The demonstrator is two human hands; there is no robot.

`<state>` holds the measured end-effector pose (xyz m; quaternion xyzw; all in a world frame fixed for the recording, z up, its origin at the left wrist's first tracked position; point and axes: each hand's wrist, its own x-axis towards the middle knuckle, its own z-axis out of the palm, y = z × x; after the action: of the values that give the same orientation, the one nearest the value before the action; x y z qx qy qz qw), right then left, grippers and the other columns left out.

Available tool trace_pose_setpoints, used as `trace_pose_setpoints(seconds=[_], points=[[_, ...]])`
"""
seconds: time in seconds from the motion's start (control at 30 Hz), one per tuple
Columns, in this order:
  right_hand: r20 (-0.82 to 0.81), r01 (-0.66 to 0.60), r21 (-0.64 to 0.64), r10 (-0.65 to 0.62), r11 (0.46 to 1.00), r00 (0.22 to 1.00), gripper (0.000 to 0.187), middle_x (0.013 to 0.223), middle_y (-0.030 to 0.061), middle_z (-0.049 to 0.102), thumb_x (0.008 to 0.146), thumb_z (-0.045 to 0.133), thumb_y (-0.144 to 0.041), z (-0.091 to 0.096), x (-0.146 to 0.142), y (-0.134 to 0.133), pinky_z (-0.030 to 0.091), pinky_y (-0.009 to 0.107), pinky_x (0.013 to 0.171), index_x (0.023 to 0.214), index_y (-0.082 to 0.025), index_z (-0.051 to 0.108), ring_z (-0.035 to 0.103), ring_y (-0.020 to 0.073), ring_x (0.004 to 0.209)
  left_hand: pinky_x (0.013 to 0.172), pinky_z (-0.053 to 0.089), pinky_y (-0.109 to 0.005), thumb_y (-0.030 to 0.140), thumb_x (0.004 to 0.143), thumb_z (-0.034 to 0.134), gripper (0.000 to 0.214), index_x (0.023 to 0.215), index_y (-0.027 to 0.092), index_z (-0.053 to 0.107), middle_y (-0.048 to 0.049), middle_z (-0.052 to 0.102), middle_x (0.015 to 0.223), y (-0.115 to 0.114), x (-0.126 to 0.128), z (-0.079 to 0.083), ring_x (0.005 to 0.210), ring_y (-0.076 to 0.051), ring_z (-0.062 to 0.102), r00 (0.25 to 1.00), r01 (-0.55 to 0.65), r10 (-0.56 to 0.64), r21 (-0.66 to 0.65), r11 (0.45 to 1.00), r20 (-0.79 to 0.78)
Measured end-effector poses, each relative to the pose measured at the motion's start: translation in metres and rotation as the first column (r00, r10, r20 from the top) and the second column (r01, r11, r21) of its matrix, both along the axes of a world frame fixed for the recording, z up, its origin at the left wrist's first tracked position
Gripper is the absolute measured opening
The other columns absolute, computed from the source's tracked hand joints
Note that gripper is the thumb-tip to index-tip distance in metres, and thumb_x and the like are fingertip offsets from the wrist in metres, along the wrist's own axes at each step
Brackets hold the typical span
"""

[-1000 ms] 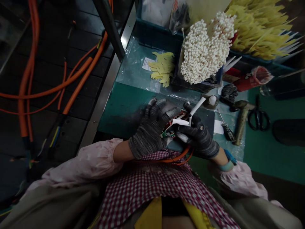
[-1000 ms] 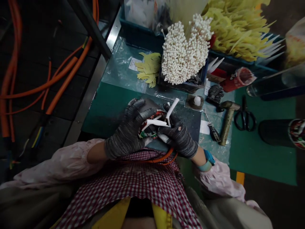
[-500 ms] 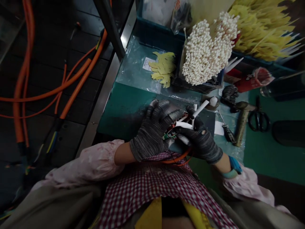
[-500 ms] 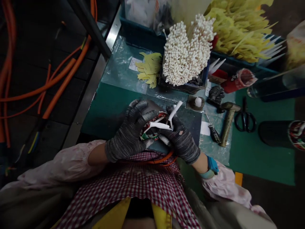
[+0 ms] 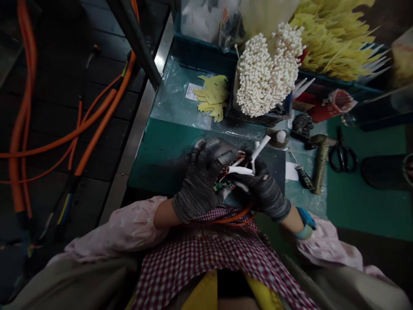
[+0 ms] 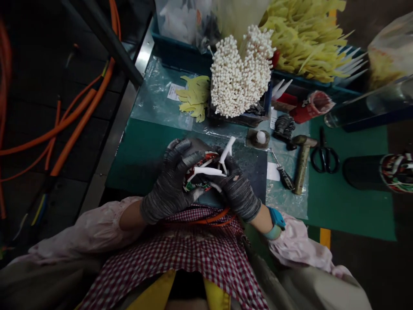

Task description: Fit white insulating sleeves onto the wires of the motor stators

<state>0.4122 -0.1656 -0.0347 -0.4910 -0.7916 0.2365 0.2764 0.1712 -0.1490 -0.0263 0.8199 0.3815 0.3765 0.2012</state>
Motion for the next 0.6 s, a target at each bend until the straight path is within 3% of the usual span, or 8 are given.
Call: trace_pose_setpoints(seconds=[0.1,0.2,0.33,0.4,0.47,0.5,0.53,0.6], points=[[-0.085,-0.051,-0.113,0.041,0.992,0.996,0.043,0.151,0.0106,0.078,0.113,0.07,-0.042,0.011,-0.013,0.021,0.07,0.047,0.111,0.153,-0.027,0.073,0.079,0.0296,0.133,0.141,0.039,-0.066,0.041,0.1,0.082,0.079,0.167,0.029,0.042,-0.0173,0.053,0.165,0.011,-0.014,-0.003,0.163,-0.04,0.048,0.995,0.041,-0.036,-0.048,0.998,0.088],[-0.147,-0.089,-0.17,0.064,0.981,0.987,0.054,0.146,0.0095,0.081,0.111,0.073,-0.045,0.012,-0.03,0.047,0.072,0.04,0.104,0.161,-0.025,0.065,0.083,0.0254,0.124,0.124,0.061,-0.058,0.045,0.096,0.09,0.081,0.163,0.026,0.049,-0.0177,0.058,0.159,0.037,-0.042,-0.006,0.152,-0.038,0.06,0.984,0.122,-0.091,-0.204,0.971,0.154],[-0.234,-0.068,-0.135,0.034,0.989,0.972,0.055,0.147,0.0107,0.079,0.109,0.076,-0.048,-0.006,-0.053,0.073,0.07,0.047,0.106,0.159,-0.027,0.065,0.081,0.0277,0.126,0.121,0.063,-0.06,0.057,0.102,0.082,0.088,0.174,0.027,0.04,-0.0171,0.06,0.165,0.073,-0.081,-0.001,0.15,-0.038,0.065,0.973,0.224,-0.229,-0.289,0.931,0.016],[-0.325,-0.028,-0.121,-0.013,0.992,0.945,0.046,0.138,0.01,0.082,0.112,0.071,-0.048,-0.019,-0.061,0.08,0.071,0.047,0.101,0.153,-0.027,0.067,0.083,0.0268,0.119,0.122,0.062,-0.062,0.059,0.101,0.083,0.091,0.174,0.025,0.04,-0.0184,0.061,0.165,0.075,-0.09,0.008,0.15,-0.039,0.066,0.979,0.098,-0.136,-0.232,0.968,-0.151],[-0.377,-0.005,-0.023,-0.004,1.0,0.926,0.033,0.14,0.0105,0.079,0.112,0.068,-0.046,-0.03,-0.066,0.081,0.07,0.048,0.103,0.14,-0.028,0.071,0.081,0.0273,0.121,0.117,0.063,-0.062,0.055,0.098,0.088,0.088,0.168,0.02,0.048,-0.0208,0.067,0.157,0.065,-0.088,0.021,0.142,-0.041,0.069,0.94,-0.133,0.112,-0.041,0.99,-0.322],[-0.385,0.02,0.049,0.0,0.999,0.923,0.027,0.143,0.0106,0.076,0.112,0.067,-0.044,-0.034,-0.068,0.08,0.069,0.049,0.107,0.134,-0.029,0.073,0.078,0.0276,0.125,0.113,0.065,-0.061,0.049,0.099,0.087,0.077,0.162,0.02,0.054,-0.0201,0.072,0.15,0.059,-0.084,0.027,0.135,-0.04,0.072,0.905,-0.183,0.198,0.075,0.98,-0.377],[-0.389,0.05,0.118,0.0,0.992,0.921,0.023,0.145,0.0104,0.073,0.113,0.066,-0.041,-0.036,-0.069,0.078,0.068,0.05,0.109,0.131,-0.03,0.073,0.076,0.0277,0.13,0.107,0.066,-0.057,0.039,0.103,0.082,0.058,0.155,0.021,0.062,-0.0166,0.077,0.142,0.052,-0.08,0.032,0.128,-0.037,0.075,0.883,-0.141,0.191,0.144,0.979,-0.428],[-0.391,0.115,0.216,-0.022,0.969,0.92,0.02,0.146,0.01,0.069,0.113,0.064,-0.036,-0.037,-0.072,0.073,0.067,0.051,0.113,0.132,-0.032,0.07,0.072,0.0277,0.136,0.1,0.067,-0.049,0.018,0.109,0.065,0.03,0.137,0.024,0.073,-0.0094,0.083,0.128,0.044,-0.071,0.041,0.115,-0.031,0.08,0.858,0.069,0.028,0.168,0.983,-0.513]])
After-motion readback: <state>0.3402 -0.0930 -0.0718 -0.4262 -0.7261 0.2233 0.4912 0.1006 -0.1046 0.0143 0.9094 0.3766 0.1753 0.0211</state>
